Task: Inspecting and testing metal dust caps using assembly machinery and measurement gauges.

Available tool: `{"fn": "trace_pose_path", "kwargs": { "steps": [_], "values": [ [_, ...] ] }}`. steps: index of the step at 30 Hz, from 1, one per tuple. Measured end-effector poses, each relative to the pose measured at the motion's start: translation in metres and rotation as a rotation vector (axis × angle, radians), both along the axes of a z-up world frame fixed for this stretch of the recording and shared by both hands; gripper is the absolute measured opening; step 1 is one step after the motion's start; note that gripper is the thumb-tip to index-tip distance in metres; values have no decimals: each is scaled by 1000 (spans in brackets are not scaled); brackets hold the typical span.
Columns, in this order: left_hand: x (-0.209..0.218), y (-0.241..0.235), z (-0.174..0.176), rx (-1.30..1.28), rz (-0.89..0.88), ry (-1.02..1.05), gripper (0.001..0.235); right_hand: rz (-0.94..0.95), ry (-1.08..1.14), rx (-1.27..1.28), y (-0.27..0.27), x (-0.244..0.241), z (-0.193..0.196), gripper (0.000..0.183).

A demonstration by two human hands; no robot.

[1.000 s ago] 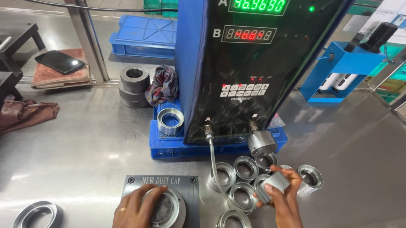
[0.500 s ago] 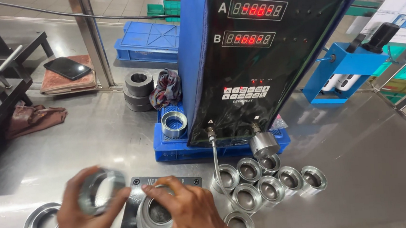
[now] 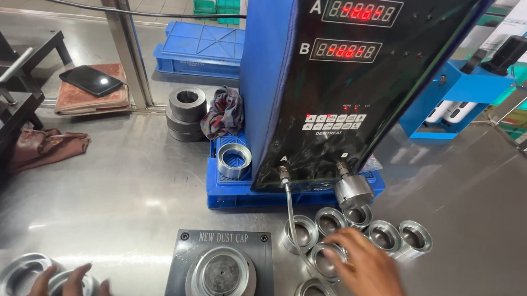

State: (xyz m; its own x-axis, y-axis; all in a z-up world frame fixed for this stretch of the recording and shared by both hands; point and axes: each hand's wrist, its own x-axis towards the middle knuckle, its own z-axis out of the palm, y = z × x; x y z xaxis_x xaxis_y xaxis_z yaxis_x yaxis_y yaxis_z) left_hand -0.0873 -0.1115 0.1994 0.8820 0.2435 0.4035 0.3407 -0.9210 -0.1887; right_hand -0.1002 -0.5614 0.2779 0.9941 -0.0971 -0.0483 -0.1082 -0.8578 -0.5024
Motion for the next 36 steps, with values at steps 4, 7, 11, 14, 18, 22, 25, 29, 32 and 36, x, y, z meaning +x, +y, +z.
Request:
{"fn": "trace_pose_path", "kwargs": {
  "steps": [4, 7, 11, 14, 18, 22, 25, 29, 32, 36],
  "values": [
    [8, -60, 27, -717, -344, -402, 47, 96, 4, -375, -105, -23, -89, 60],
    [1, -113, 64, -974, -601, -401, 38, 257, -31, -402, -194, -34, -179, 76],
    [0, -151, 86, -1116, -717, -228, 34, 85, -1, -473, -215, -41, -195, 66],
    [5, -146, 67, -1158, -746, -228, 38, -41, 469, -413, -102, -28, -72, 94],
    [5, -137, 60, -1190, -664, -173, 42, -130, 214, -372, -101, -21, -81, 79],
    [1, -141, 72, -1246, -668, -120, 43, -253, -105, 754, -88, -3, -86, 67],
    [-1, -143, 74, -1200, -667, -85, 43, -93, -553, 862, -47, 23, -60, 66],
    [-1, -140, 71, -1207, -658, -67, 42, -261, -708, 986, -21, 53, -44, 67],
    [1, -139, 70, -1213, -634, -40, 41, -216, -792, 996, -16, 56, -35, 67],
    [2, -141, 71, -1208, -661, -53, 42, -259, -742, 1035, -12, 60, -16, 67]
  ]
}}
